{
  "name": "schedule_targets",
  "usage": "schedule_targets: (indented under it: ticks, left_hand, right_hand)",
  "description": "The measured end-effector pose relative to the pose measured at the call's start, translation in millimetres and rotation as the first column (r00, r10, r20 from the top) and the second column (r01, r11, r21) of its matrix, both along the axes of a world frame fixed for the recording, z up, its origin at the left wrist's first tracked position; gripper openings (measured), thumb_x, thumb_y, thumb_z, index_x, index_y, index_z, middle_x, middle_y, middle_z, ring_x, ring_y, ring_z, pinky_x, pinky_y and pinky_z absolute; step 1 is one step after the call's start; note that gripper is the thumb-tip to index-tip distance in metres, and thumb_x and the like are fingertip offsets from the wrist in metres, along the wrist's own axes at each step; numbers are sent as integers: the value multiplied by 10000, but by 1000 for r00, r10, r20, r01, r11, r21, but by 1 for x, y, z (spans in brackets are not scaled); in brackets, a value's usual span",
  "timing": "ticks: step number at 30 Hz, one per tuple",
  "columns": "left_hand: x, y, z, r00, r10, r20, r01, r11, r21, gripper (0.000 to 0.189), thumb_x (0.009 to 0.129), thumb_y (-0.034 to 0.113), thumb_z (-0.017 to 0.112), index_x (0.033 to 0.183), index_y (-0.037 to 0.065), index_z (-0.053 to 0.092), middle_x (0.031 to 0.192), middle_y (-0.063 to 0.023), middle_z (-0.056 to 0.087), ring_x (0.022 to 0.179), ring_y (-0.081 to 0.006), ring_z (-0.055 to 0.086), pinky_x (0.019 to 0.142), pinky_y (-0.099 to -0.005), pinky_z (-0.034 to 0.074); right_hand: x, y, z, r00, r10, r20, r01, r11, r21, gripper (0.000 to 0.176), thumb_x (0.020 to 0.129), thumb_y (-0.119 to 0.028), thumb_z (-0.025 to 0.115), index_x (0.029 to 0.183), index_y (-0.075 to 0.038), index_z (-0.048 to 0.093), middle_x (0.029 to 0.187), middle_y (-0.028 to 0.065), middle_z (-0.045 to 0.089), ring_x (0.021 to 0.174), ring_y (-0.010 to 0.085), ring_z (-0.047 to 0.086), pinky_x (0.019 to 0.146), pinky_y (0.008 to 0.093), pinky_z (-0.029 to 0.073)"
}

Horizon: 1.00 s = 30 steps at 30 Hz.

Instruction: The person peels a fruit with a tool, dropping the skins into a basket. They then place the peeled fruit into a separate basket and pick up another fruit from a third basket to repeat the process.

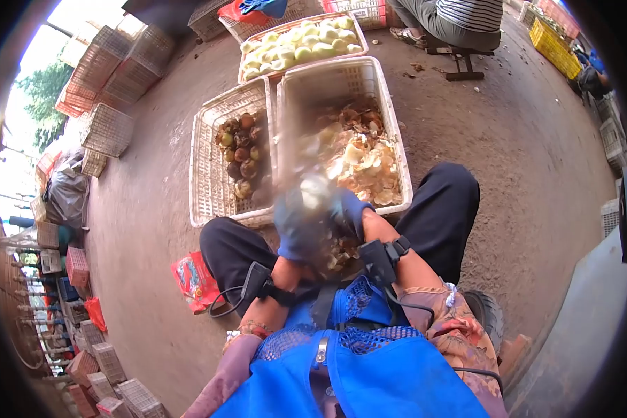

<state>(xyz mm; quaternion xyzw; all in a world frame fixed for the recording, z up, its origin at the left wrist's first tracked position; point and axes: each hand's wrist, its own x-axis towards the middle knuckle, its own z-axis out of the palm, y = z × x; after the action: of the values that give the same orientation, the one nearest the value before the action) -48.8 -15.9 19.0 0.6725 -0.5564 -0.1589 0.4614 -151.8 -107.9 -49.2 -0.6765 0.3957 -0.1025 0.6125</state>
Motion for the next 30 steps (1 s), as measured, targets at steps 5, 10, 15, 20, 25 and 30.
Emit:
schedule_targets:
  ticks: [5,10,15,20,25,30]
  left_hand:
    - [9,-11,-34,954,-173,-245,198,977,80,354,987,312,543,1219,45,569,1083,-88,637,931,-206,627,794,-329,527]
    - [3,-12,0,580,-193,-791,350,936,27,380,987,329,557,1244,49,563,1124,-79,646,986,-201,636,826,-343,544]
    - [7,-12,-14,794,-299,-530,407,908,98,363,959,255,592,1249,39,552,1112,-83,644,955,-207,647,796,-368,556]
    - [17,-3,3,657,-206,-725,439,887,146,299,751,129,652,1049,103,648,1007,-122,624,918,-317,609,915,-444,468]
    - [19,7,-11,647,-155,-747,284,958,46,511,799,76,663,1283,66,500,1141,-117,617,1015,-254,634,891,-363,561]
    - [7,7,43,278,-30,-960,189,982,25,612,761,36,661,1345,72,479,1288,-164,587,1154,-272,582,994,-395,510]
  right_hand:
    - [-14,-2,12,853,-215,476,308,943,-127,525,930,-217,638,1408,-68,481,1023,78,684,787,122,639,690,295,543]
    - [-44,1,23,791,-251,558,259,964,66,794,898,-200,680,1549,-67,246,973,64,687,813,102,617,714,271,525]
    - [-25,14,28,733,-472,489,392,881,264,222,908,-120,673,1121,-57,682,909,6,691,809,107,630,729,279,534]
    - [-19,21,39,727,-446,522,517,856,11,210,872,-112,718,1075,-66,694,935,-4,696,844,86,625,738,278,531]
    - [-19,-14,4,849,-449,278,507,544,-669,309,873,-150,702,1177,-109,669,913,10,691,764,85,611,677,277,516]
    - [-49,-13,-8,820,-397,413,501,847,-180,497,939,-197,610,1427,-141,531,920,47,721,493,83,563,437,248,446]
